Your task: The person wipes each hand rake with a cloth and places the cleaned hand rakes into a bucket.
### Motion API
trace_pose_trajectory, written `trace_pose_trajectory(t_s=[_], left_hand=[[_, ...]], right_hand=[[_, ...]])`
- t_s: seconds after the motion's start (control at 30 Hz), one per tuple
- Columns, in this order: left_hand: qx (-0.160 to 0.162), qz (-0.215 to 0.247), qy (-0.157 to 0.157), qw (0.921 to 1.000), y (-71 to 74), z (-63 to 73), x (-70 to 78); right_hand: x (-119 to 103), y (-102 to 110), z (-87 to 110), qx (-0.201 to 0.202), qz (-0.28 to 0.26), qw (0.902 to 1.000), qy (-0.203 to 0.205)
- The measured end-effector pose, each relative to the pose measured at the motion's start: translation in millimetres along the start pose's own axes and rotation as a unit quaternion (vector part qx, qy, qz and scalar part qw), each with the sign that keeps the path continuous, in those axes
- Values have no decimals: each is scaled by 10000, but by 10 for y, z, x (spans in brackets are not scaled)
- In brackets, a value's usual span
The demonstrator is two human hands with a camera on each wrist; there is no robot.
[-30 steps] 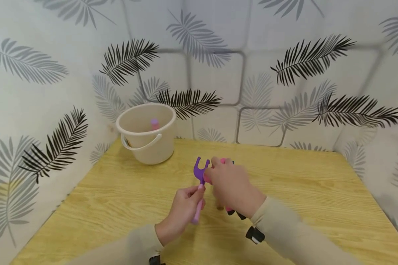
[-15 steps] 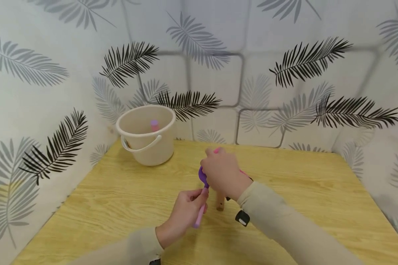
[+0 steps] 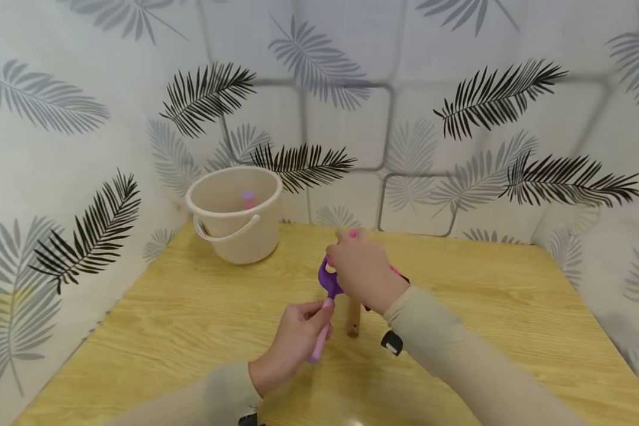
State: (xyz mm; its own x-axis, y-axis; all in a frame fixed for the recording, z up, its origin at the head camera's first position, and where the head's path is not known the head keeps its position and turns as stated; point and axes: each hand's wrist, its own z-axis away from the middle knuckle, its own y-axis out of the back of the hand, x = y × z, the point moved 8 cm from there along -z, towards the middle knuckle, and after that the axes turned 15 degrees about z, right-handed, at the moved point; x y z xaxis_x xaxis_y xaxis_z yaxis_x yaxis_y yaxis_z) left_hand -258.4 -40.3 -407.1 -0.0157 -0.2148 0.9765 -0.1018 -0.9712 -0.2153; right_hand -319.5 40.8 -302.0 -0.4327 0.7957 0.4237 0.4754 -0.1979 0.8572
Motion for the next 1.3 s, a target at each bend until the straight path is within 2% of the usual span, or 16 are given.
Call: trace_pose_trajectory(t_s=[0.13,0.27,0.37,0.47,0.57,0.67,0.77,0.9,1.03,1.17,1.3], left_hand=[[67,100,99,9999,7,23,3],[-35,61,95,9999,2,19,9],[-56,6,84,9999,11,0,0],[61,-34,52,10000,51,-31,-3],[104,-49,4,9999,76,-42,18],[-6,13,40,10000,56,-19,20],[-64,47,122,9999,36,28,2],[49,88,231,9997,47,56,-41],[50,112,269,9996,37,34,-57],[72,133,180,9997,50,-16,-51],[203,201,147,9995,100,-51,-34]], right_hand=[[110,-121,-86,-373,-66,9991,-216],[46,-109,-49,-472,-22,9989,-25],[-72,-19,44,-270,-68,9993,254],[-178,94,118,129,-204,9987,440],[-212,143,120,522,-337,9970,455],[-155,86,46,673,-395,9964,327],[-52,-10,-59,567,-372,9977,97],[22,-94,-142,308,-263,9991,-85],[-74,-81,-80,39,-254,9993,267],[-226,20,84,-80,-542,9953,795],[-221,44,186,-141,-880,9929,792]])
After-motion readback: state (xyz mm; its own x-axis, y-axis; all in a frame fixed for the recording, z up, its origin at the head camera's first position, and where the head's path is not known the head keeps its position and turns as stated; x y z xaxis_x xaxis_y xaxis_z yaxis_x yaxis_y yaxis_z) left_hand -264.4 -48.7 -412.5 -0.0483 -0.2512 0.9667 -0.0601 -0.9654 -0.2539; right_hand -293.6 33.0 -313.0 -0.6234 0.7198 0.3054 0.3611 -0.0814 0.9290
